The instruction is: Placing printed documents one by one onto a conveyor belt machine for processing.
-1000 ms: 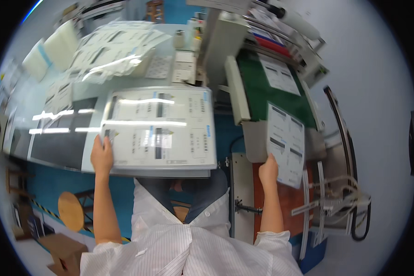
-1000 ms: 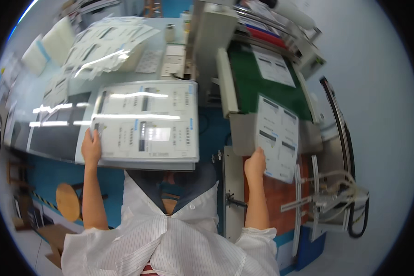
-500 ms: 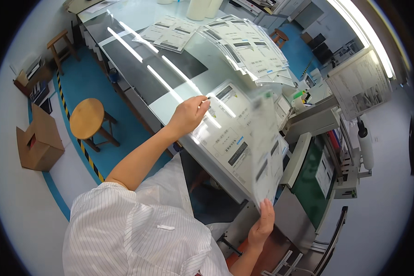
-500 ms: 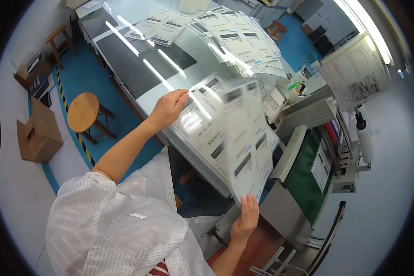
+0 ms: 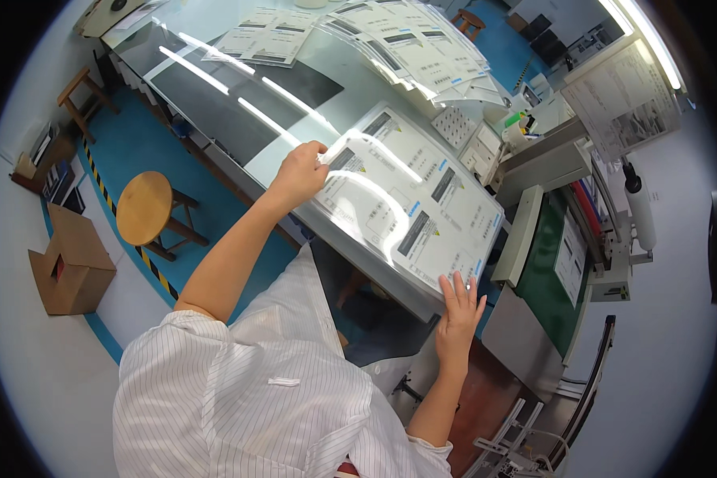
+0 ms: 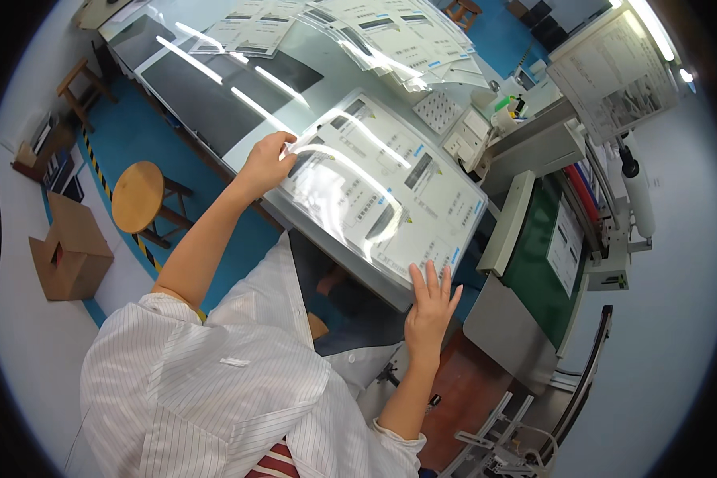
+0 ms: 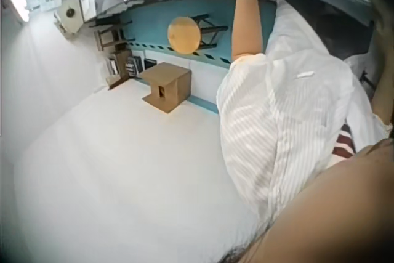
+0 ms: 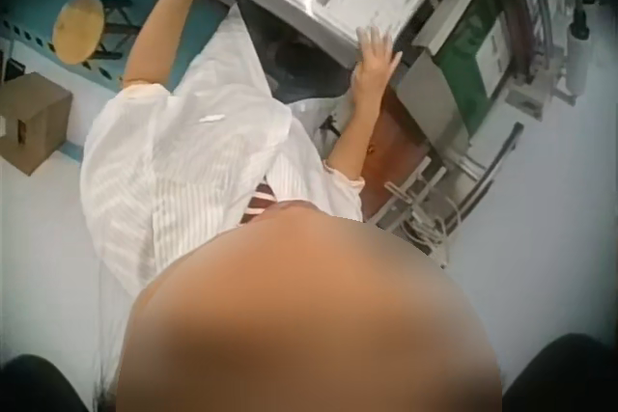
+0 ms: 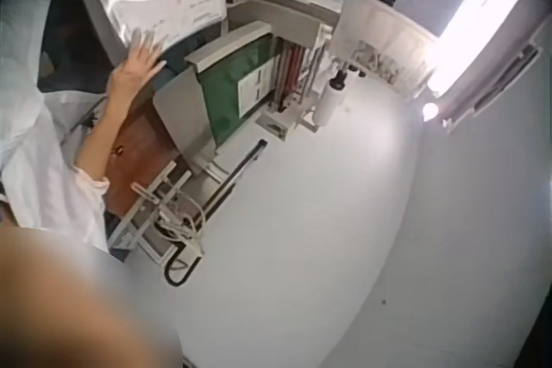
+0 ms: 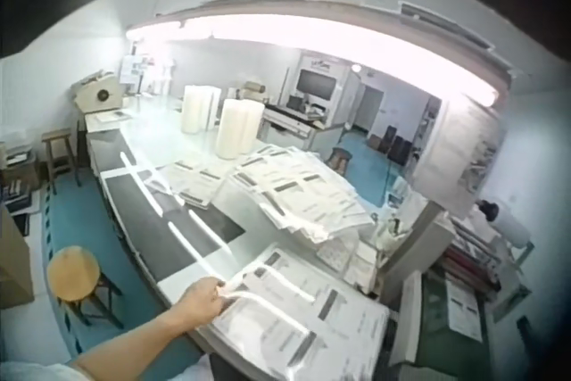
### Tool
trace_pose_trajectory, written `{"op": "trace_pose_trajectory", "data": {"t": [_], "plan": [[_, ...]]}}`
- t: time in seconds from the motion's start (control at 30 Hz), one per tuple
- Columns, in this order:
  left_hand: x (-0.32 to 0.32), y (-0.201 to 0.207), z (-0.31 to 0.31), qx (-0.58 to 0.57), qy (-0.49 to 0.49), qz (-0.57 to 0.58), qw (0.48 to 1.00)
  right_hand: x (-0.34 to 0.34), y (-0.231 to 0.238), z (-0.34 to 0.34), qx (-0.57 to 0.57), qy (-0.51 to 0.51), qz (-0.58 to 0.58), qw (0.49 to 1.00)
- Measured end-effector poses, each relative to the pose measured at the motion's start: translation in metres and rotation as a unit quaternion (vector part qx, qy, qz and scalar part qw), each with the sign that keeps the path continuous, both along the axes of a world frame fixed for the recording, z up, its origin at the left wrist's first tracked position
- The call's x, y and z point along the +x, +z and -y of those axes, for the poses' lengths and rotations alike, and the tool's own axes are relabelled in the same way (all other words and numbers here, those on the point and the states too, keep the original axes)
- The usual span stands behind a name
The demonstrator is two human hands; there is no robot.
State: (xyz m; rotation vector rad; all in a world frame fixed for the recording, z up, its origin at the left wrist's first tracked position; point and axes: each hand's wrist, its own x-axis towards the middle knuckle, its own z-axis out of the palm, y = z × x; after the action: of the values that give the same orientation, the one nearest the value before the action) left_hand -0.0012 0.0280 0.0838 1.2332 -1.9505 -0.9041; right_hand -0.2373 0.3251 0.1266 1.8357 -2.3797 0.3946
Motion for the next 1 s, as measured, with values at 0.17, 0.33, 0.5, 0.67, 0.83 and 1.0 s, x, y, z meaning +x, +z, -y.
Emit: {"op": "trace_pose_trajectory", "data": {"t": [0.17,0.33,0.5,0.67,0.83,1.0], "plan": [[-0.004,-0.008,-0.004,-0.086,0.027,0.043,0.995,0.0,-0.01,-0.004,0.043,-0.023,0.064,0.997],[-0.004,-0.008,-0.005,-0.1,0.022,0.061,0.993,0.002,-0.013,-0.006,0.053,-0.018,0.094,0.994],[-0.004,-0.007,-0.007,-0.094,0.006,0.063,0.994,0.002,-0.016,-0.008,0.047,-0.032,0.125,0.991],[-0.011,-0.013,0.005,-0.172,-0.007,0.067,0.983,-0.014,-0.029,-0.015,-0.089,-0.059,0.234,0.966],[-0.023,-0.017,0.021,-0.178,0.001,0.088,0.98,-0.023,-0.035,-0.007,-0.219,-0.194,0.451,0.843],[-0.046,-0.021,0.006,-0.118,0.014,0.17,0.978,-0.025,-0.065,-0.009,-0.224,-0.201,0.534,0.79]]}}
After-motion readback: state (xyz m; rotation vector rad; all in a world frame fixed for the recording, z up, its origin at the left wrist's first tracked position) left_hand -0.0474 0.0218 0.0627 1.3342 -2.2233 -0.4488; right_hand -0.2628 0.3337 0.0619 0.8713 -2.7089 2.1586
